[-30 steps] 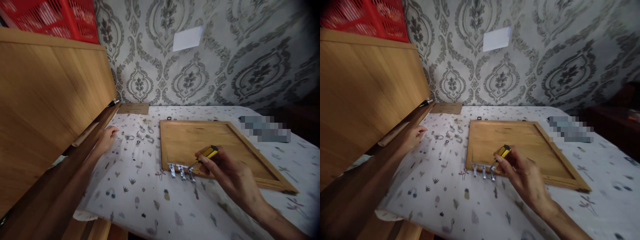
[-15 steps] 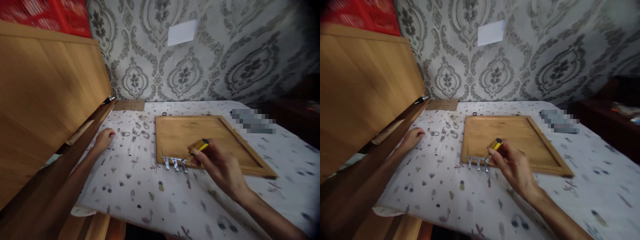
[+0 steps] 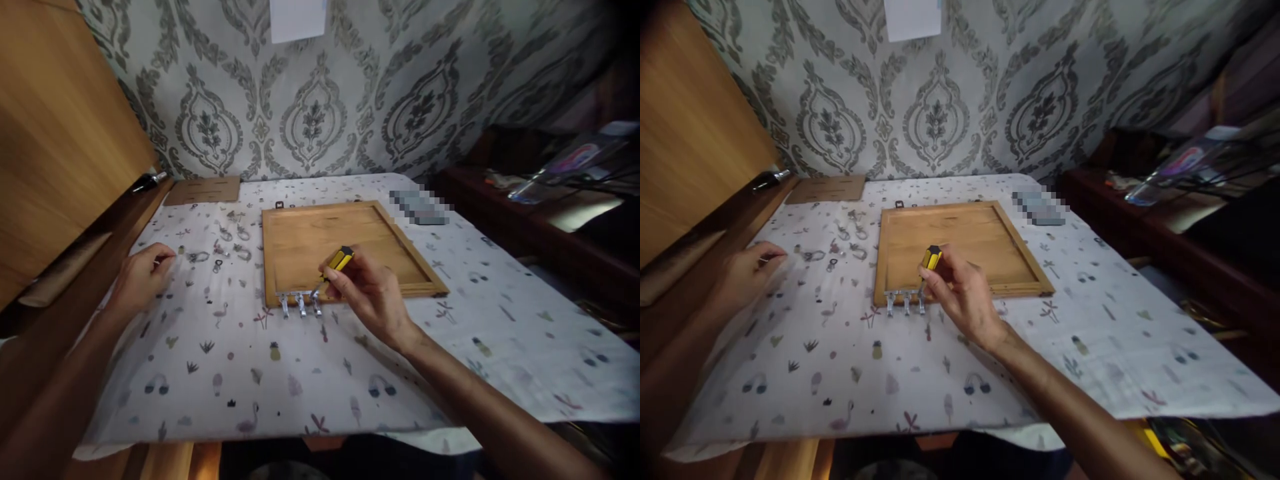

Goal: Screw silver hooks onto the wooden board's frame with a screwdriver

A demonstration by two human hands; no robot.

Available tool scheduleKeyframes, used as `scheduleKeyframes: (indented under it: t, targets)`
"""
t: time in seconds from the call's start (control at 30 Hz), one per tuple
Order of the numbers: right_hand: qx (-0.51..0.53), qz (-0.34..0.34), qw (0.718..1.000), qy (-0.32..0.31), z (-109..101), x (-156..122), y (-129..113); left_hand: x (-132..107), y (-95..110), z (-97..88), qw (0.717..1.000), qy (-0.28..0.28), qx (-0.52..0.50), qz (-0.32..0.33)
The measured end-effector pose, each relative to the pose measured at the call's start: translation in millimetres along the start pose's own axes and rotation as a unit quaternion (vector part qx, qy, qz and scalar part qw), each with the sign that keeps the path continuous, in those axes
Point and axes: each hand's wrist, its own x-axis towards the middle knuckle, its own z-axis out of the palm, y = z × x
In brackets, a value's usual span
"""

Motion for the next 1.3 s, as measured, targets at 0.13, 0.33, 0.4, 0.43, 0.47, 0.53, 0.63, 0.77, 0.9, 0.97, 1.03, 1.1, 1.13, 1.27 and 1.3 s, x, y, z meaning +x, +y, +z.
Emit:
scheduleKeyframes:
  t: [0.13,0.33,0.4,0.43,0.47,0.53,0.63,0.77,0.9,0.97,1.03,1.1,1.13,1.27,1.3]
  targets:
    - [-0.002,-0.010,1.000,0.004,-1,-1,-2,-13,69,0.1,0.987,-0.020,-0.150,0.056]
    - [0.003,-0.014,1.000,0.010,-2,-2,-4,-18,163,24.9,0.928,-0.178,-0.272,0.180]
    - [0.012,-0.016,1.000,0.014,-2,-3,-3,-15,177,35.2,0.915,-0.219,-0.272,0.200]
    - [0.015,-0.017,1.000,0.015,-2,-3,-2,-14,182,39.8,0.909,-0.236,-0.276,0.205]
    - [0.016,-0.018,1.000,0.017,-2,-3,-2,-12,185,44.1,0.904,-0.249,-0.279,0.209]
    - [0.014,-0.018,1.000,0.019,-2,-3,0,-9,189,51.6,0.897,-0.266,-0.282,0.213]
    - [0.014,-0.016,0.999,0.024,-2,-3,3,-5,191,60.4,0.896,-0.275,-0.281,0.207]
    - [0.028,-0.015,0.999,0.028,-3,-4,5,-2,188,67.3,0.893,-0.265,-0.309,0.194]
    - [0.027,-0.011,0.999,0.029,-4,-7,2,-3,184,71.6,0.890,-0.223,-0.322,0.235]
    - [0.027,-0.008,0.999,0.028,-4,-7,0,-3,180,74.6,0.887,-0.191,-0.312,0.283]
    - [0.028,-0.009,0.999,0.030,-3,-6,-1,-3,177,78.4,0.880,-0.167,-0.304,0.324]
    - [0.029,-0.006,0.999,0.032,-3,-5,-1,-2,174,82.1,0.875,-0.161,-0.303,0.342]
    - [0.030,-0.005,0.999,0.034,-3,-5,0,-2,173,83.6,0.873,-0.164,-0.305,0.343]
    - [0.029,-0.004,0.999,0.033,-3,-6,1,0,172,86.8,0.872,-0.178,-0.306,0.338]
    - [0.029,-0.003,0.999,0.033,-3,-7,2,0,172,86.8,0.872,-0.178,-0.304,0.340]
